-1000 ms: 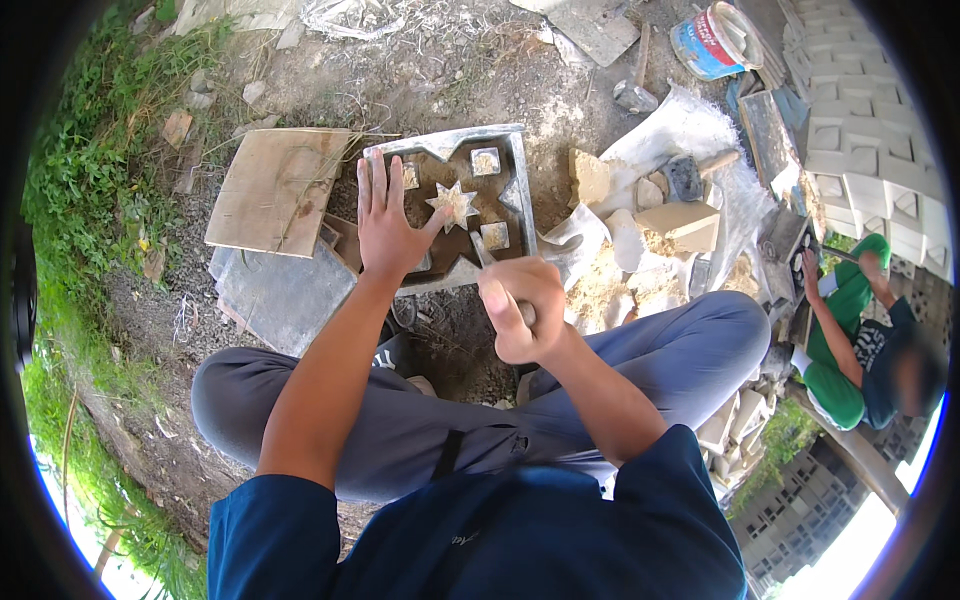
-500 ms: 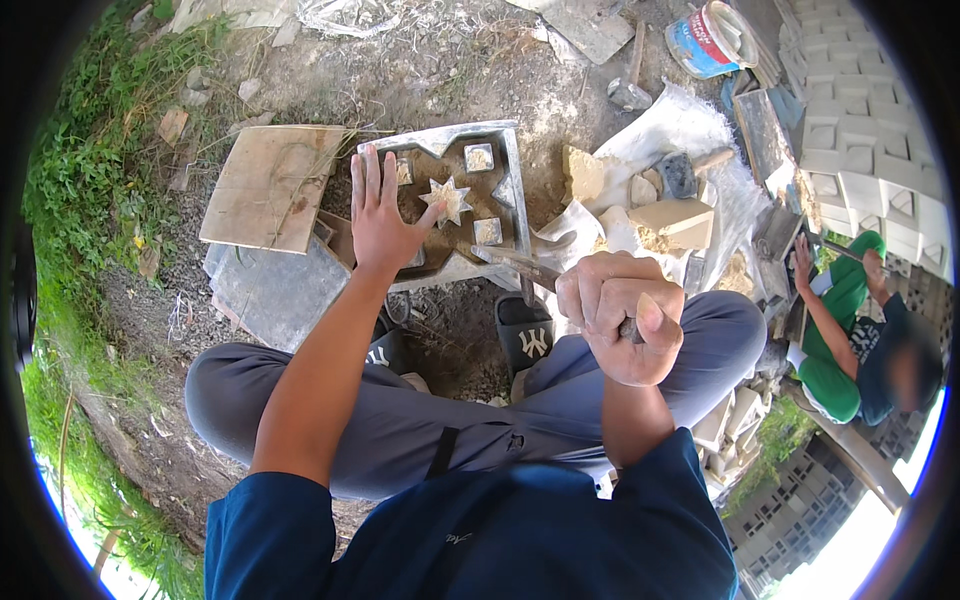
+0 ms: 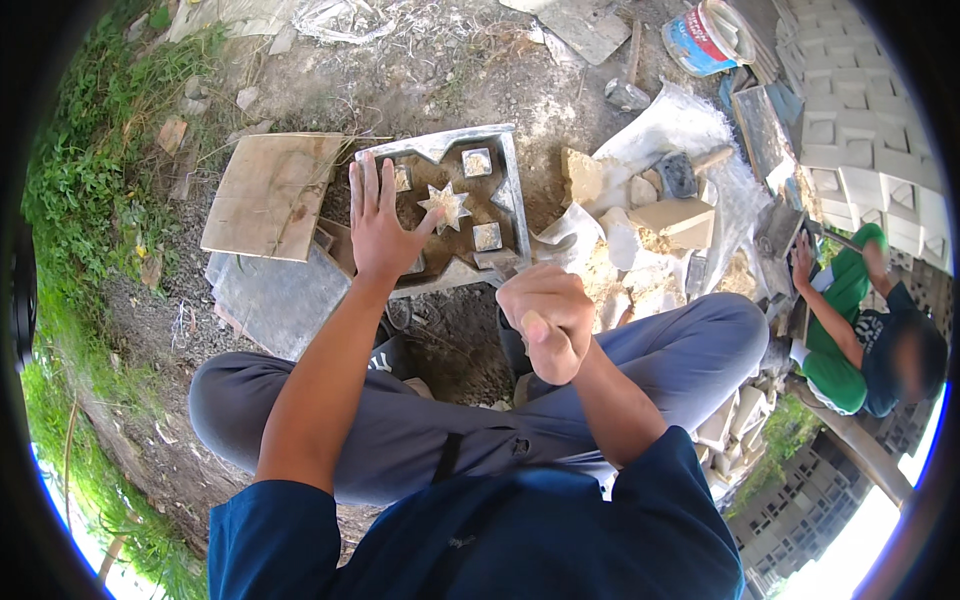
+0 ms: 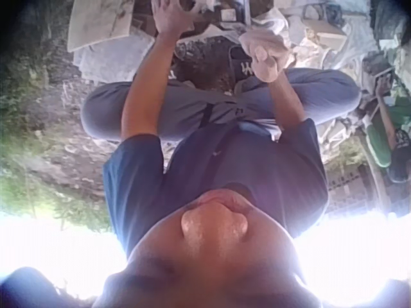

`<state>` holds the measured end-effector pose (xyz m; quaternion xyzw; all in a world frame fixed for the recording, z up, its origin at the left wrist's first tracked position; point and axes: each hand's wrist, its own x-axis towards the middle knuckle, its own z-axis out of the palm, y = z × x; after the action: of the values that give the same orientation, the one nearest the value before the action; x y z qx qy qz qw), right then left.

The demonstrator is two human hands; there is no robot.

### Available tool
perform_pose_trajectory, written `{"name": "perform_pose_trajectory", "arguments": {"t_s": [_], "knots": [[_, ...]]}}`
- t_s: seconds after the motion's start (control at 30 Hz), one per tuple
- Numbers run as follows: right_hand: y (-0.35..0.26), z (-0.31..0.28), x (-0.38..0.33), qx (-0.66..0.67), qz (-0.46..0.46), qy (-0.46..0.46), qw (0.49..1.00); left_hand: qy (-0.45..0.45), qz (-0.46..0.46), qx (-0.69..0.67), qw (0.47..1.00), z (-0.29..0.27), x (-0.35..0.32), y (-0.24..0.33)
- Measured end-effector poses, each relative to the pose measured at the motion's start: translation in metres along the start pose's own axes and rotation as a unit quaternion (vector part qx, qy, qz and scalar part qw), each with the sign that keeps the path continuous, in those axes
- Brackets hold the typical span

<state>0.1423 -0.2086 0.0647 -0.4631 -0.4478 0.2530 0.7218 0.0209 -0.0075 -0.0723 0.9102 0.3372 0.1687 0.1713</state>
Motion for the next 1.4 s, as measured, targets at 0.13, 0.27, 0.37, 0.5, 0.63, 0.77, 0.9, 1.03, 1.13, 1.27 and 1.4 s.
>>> {"name": "perform_pose_trajectory", "arguments": {"t_s": [0.13, 0.27, 0.37, 0.5, 0.63, 0.77, 0.9, 1.03, 1.13, 1.27, 1.4], "knots": [[0.016, -0.004, 0.007, -0.016, 0.014, 0.003, 1.0, -0.006, -0.002, -0.005, 1.0, 0.001, 0.0, 0.004], [0.0, 0.001, 0.009, 0.013, 0.03, 0.021, 0.999, -0.005, -0.001, 0.004, 1.0, 0.0, -0.002, -0.001], [0.003, -0.002, 0.003, 0.014, 0.029, 0.019, 0.999, -0.004, 0.006, -0.002, 1.0, 0.005, 0.0, 0.004], [0.005, 0.004, 0.005, -0.006, 0.084, 0.057, 0.995, -0.012, -0.008, 0.009, 1.0, 0.002, 0.0, -0.001], [0.0, 0.001, -0.007, -0.059, 0.084, 0.011, 0.995, -0.01, 0.002, -0.007, 1.0, 0.004, 0.001, 0.003], [-0.024, 0.015, -0.001, -0.036, -0.006, 0.04, 0.999, -0.024, -0.022, 0.007, 0.999, 0.004, -0.001, -0.001], [0.01, 0.0, -0.014, -0.149, 0.102, 0.058, 0.982, -0.009, 0.003, -0.007, 1.0, 0.002, 0.002, 0.006], [-0.023, 0.019, -0.003, -0.065, -0.022, 0.017, 0.997, -0.016, -0.006, -0.01, 1.0, 0.007, -0.002, -0.001], [0.002, 0.017, -0.001, -0.184, 0.094, 0.006, 0.978, -0.003, 0.01, -0.021, 1.0, 0.007, 0.001, -0.001], [-0.02, 0.021, -0.003, -0.075, -0.029, 0.047, 0.996, 0.0, 0.003, -0.01, 1.0, 0.006, -0.003, -0.002], [0.002, 0.011, -0.008, -0.166, 0.065, 0.069, 0.982, 0.0, 0.01, -0.017, 1.0, 0.008, 0.0, -0.002]]}}
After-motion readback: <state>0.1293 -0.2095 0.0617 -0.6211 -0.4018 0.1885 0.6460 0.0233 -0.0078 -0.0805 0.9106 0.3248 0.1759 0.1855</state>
